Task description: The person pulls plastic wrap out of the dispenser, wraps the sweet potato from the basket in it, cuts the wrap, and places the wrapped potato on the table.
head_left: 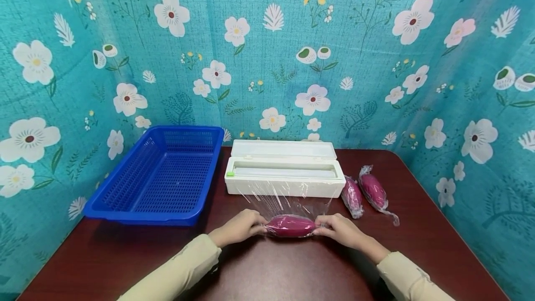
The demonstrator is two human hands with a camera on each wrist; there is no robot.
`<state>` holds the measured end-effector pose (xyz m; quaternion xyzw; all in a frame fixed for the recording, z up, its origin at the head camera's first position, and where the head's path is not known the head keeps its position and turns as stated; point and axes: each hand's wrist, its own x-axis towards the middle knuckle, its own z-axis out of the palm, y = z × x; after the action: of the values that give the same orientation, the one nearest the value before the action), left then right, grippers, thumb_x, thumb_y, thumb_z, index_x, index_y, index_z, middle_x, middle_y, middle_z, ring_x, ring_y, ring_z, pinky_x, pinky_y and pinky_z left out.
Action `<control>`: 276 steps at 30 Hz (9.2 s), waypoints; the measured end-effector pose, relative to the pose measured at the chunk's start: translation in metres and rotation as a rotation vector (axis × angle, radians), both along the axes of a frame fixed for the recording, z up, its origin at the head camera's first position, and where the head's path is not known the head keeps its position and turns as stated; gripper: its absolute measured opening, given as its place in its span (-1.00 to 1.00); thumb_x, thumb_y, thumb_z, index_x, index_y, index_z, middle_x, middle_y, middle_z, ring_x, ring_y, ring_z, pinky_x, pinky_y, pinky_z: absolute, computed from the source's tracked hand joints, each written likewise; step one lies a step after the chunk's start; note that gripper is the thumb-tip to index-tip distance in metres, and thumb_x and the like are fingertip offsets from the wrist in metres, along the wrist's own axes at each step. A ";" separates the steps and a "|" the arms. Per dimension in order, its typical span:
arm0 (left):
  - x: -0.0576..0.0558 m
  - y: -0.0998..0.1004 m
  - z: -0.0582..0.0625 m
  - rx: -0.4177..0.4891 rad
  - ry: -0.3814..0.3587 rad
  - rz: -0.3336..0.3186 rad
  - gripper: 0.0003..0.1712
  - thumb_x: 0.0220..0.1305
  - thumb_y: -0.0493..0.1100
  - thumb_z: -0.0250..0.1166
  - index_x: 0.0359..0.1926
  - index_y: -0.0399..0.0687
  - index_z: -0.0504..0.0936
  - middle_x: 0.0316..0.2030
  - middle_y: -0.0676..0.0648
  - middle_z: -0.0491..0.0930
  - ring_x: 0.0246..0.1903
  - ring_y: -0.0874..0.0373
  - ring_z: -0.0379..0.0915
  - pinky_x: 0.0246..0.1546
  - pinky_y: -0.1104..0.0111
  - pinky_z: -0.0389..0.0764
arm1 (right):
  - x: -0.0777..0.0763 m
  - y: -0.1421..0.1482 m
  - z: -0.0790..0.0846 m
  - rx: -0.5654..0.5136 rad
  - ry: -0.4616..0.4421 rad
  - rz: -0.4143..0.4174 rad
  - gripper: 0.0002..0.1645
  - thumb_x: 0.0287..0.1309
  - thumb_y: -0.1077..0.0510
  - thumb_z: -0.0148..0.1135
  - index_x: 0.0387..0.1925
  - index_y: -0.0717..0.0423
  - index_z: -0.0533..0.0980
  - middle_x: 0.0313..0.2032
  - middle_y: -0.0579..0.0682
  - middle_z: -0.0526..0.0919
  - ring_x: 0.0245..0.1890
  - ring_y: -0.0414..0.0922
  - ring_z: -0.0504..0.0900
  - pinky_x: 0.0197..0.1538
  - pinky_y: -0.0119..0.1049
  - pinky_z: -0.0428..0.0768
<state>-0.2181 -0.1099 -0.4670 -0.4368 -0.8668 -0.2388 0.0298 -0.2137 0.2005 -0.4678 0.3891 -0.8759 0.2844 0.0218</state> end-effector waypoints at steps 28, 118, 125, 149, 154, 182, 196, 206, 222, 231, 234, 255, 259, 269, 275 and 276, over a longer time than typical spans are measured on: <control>-0.022 0.006 0.002 -0.101 -0.012 0.134 -0.90 0.03 -0.09 0.28 -0.50 0.03 0.68 -0.56 0.16 0.35 -0.53 0.30 0.31 -0.55 0.47 0.34 | -0.015 -0.013 0.019 0.048 0.055 -0.066 -0.72 -0.12 0.26 0.32 -0.25 0.17 0.58 -0.72 -0.26 0.45 -0.69 -0.45 0.31 -0.63 -0.49 0.33; -0.039 0.021 0.007 0.238 0.141 0.329 -0.44 -0.03 -0.18 0.35 0.06 -0.17 0.49 -0.21 -0.10 0.56 -0.21 0.09 0.48 -0.25 0.27 0.48 | -0.052 -0.028 0.019 -0.135 -0.011 -0.130 -0.79 0.17 0.21 0.08 -0.18 0.24 0.48 -0.59 -0.15 0.43 -0.57 -0.30 0.37 -0.45 -0.37 0.40; -0.043 0.022 0.005 0.227 0.179 0.355 -0.58 0.06 -0.19 0.27 0.00 -0.11 0.54 -0.26 -0.05 0.58 -0.25 0.11 0.49 -0.28 0.31 0.48 | -0.049 -0.029 0.017 -0.157 -0.112 -0.171 -0.57 0.19 0.18 0.07 0.09 0.19 0.29 -0.48 0.01 0.54 -0.53 -0.22 0.45 -0.45 -0.36 0.45; -0.048 0.023 0.003 0.124 0.234 0.367 -0.62 0.00 -0.15 0.33 -0.07 0.00 0.62 -0.31 0.04 0.59 -0.35 0.19 0.50 -0.43 0.38 0.47 | -0.058 -0.035 0.015 -0.257 -0.201 -0.136 -0.78 -0.07 0.37 0.26 -0.36 0.20 0.40 -0.68 -0.04 0.47 -0.75 -0.09 0.42 -0.75 -0.37 0.39; -0.048 0.023 0.007 0.115 0.154 0.373 -0.62 -0.09 -0.11 0.39 -0.15 0.00 0.66 -0.44 0.08 0.51 -0.45 0.25 0.44 -0.49 0.44 0.43 | -0.059 -0.034 0.015 -0.190 -0.174 -0.147 -0.73 -0.10 0.35 0.29 -0.32 0.15 0.41 -0.61 -0.02 0.54 -0.79 -0.08 0.42 -0.73 -0.37 0.42; -0.044 0.024 0.013 -0.011 0.280 0.393 -0.67 -0.08 -0.23 0.37 -0.24 -0.11 0.49 -0.43 0.01 0.57 -0.41 0.19 0.52 -0.52 0.36 0.48 | -0.052 -0.040 0.018 0.012 0.160 -0.323 -0.65 -0.26 0.24 0.44 -0.35 0.09 0.49 -0.45 -0.02 0.59 -0.52 -0.17 0.56 -0.50 -0.35 0.49; -0.033 0.017 0.016 0.051 0.346 0.434 -0.62 -0.19 -0.10 0.45 -0.25 -0.06 0.63 -0.30 0.00 0.61 -0.25 0.08 0.43 -0.25 0.23 0.35 | -0.048 -0.043 0.020 0.111 0.411 -0.214 -0.60 -0.34 0.25 0.47 -0.38 0.12 0.46 -0.53 -0.03 0.50 -0.54 -0.14 0.46 -0.47 -0.25 0.45; -0.027 -0.004 0.023 0.560 -0.028 0.908 -0.88 -0.11 -0.16 0.37 -0.50 -0.08 0.63 -0.58 0.03 0.58 -0.54 0.16 0.49 -0.51 0.28 0.44 | -0.047 -0.046 0.029 0.112 0.341 -0.175 -0.67 -0.24 0.15 0.44 -0.39 0.10 0.47 -0.56 -0.09 0.56 -0.57 -0.21 0.49 -0.51 -0.32 0.45; -0.035 -0.001 0.015 1.009 -0.466 1.140 -0.59 -0.14 -0.11 0.42 -0.36 -0.32 0.50 -0.52 -0.06 0.48 -0.51 0.14 0.36 -0.51 0.41 0.36 | -0.054 -0.053 0.043 0.048 0.220 -0.224 -0.88 -0.02 0.13 0.29 -0.45 0.10 0.54 -0.65 -0.21 0.46 -0.66 -0.33 0.32 -0.55 -0.40 0.36; -0.045 0.013 0.009 1.218 -0.550 1.191 -0.61 -0.14 -0.14 0.42 -0.52 -0.11 0.31 -0.66 0.01 0.44 -0.68 0.14 0.42 -0.66 0.49 0.31 | -0.056 -0.050 0.041 0.026 0.189 -0.221 -0.93 -0.01 0.16 0.28 -0.48 0.07 0.56 -0.62 -0.20 0.49 -0.63 -0.32 0.36 -0.53 -0.40 0.39; -0.046 0.017 0.011 1.242 -0.534 1.205 -0.60 -0.10 -0.11 0.40 -0.56 -0.09 0.28 -0.69 0.00 0.47 -0.65 0.14 0.39 -0.59 0.47 0.31 | -0.057 -0.049 0.040 0.035 0.148 -0.227 -0.94 0.01 0.17 0.26 -0.45 0.08 0.56 -0.61 -0.20 0.49 -0.64 -0.33 0.37 -0.53 -0.42 0.39; -0.049 0.013 0.003 1.302 -0.334 1.117 -0.66 0.01 -0.31 0.33 -0.35 -0.19 0.27 -0.78 -0.01 0.40 -0.88 0.12 0.36 -0.86 0.50 0.32 | -0.060 -0.053 0.037 -0.073 0.259 -0.176 -0.96 -0.04 0.22 0.29 -0.48 0.11 0.56 -0.54 -0.15 0.54 -0.50 -0.24 0.46 -0.41 -0.31 0.47; -0.048 0.011 0.005 1.153 -0.244 1.166 -0.62 -0.01 -0.27 0.34 -0.25 -0.19 0.31 -0.76 -0.05 0.45 -0.74 -0.07 0.43 -0.71 0.42 0.36 | -0.066 -0.053 0.036 -0.106 0.371 -0.172 -0.83 -0.14 0.25 0.37 -0.40 0.17 0.58 -0.41 -0.02 0.56 -0.32 -0.08 0.48 -0.25 -0.17 0.47; -0.046 0.016 0.010 1.082 -0.300 1.344 -0.54 -0.18 -0.01 0.44 -0.36 -0.18 0.44 -0.57 -0.04 0.57 -0.36 -0.02 0.45 -0.29 0.15 0.36 | -0.070 -0.055 0.036 -0.121 0.371 -0.178 -0.72 -0.15 0.22 0.38 -0.31 0.24 0.58 -0.33 0.07 0.55 -0.25 0.00 0.46 -0.18 -0.10 0.43; -0.049 0.021 0.013 1.283 -0.319 1.159 -0.57 -0.07 -0.18 0.40 -0.31 -0.23 0.32 -0.69 -0.09 0.56 -0.59 0.06 0.52 -0.49 0.46 0.40 | -0.071 -0.059 0.037 -0.149 0.294 -0.181 -0.72 -0.08 0.21 0.34 -0.27 0.24 0.56 -0.27 0.07 0.55 -0.18 0.00 0.45 -0.12 -0.10 0.42; -0.050 0.021 0.012 1.321 -0.325 1.129 -0.58 -0.04 -0.22 0.37 -0.29 -0.23 0.30 -0.70 -0.09 0.54 -0.67 0.08 0.51 -0.57 0.48 0.40 | -0.071 -0.060 0.037 -0.161 0.279 -0.179 -0.72 -0.07 0.20 0.33 -0.27 0.25 0.56 -0.27 0.07 0.55 -0.17 -0.01 0.45 -0.11 -0.09 0.42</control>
<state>-0.2678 -0.0894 -0.4551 0.2023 -0.6315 -0.6996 0.2661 -0.2846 0.1407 -0.4306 0.3422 -0.8699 0.2939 0.1994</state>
